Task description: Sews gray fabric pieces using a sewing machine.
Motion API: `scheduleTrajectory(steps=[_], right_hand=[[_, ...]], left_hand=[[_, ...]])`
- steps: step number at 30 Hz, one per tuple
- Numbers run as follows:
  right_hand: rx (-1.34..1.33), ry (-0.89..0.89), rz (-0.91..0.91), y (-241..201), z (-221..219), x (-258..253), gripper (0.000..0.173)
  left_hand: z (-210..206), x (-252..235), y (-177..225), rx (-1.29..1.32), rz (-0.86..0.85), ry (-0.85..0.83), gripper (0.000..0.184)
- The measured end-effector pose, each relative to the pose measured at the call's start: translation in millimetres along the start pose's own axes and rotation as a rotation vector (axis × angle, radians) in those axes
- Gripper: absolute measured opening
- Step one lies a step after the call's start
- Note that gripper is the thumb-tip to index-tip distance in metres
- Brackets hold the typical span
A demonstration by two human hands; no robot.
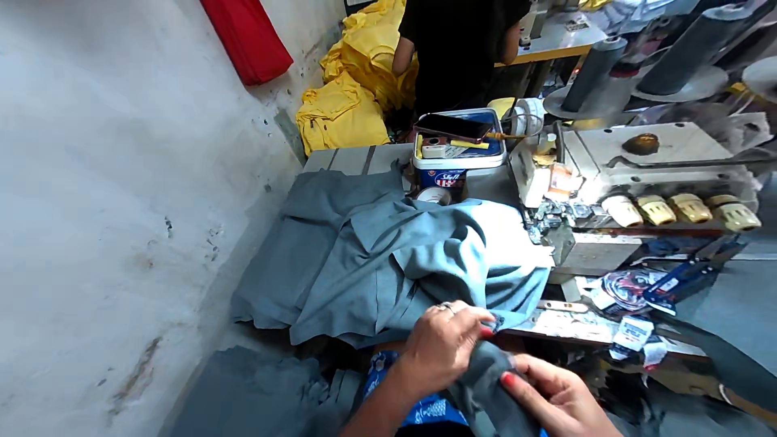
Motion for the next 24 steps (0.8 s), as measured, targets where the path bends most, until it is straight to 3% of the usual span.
scheduleTrajectory(steps=[3,5,8,12,16,20,24], right_hand=[[-0.152,0.227,-0.032,5.8,9.2,0.4,0.026],[-0.257,0.316,-0.068,11.0,12.8,-0.4,0.026],[-0.258,0.351,-0.097,13.0,13.3,-4.4,0.021],[0.086,0.115,-0.063,10.6,15.8,-7.6,0.012],[0.254,-0.186,-0.019,3.7,9.3,-3.6,0.028],[0.246,-0.254,-0.041,-0.6,10.9,4.8,0.028],[0.244,-0.310,-0.050,0.5,14.5,9.2,0.020]], left_hand=[[-12.1,17.3,-7.6,0.384,0.148,0.058,0.039],[-25.2,29.4,-5.6,0.520,0.058,0.058,0.050],[-19.9,32.8,-7.1,0.285,-0.204,0.092,0.019],[-2.5,19.4,-0.5,-0.041,-0.316,-0.091,0.017],[-18.5,7.4,3.1,-0.100,-0.312,-0.368,0.021],[-44.2,11.0,-11.2,0.405,-0.202,-0.457,0.026],[-84.4,32.5,-29.9,1.001,0.044,-0.361,0.018]])
Point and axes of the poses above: each hand's wrist, its own x-axis away from the middle knuckle, its own z-axis out of the back of the hand, y = z × x, the point moved 7 cm from there along -x, towards the middle knuckle, and after that the axes turned 1 degree about -z, right-handed, at the moved point
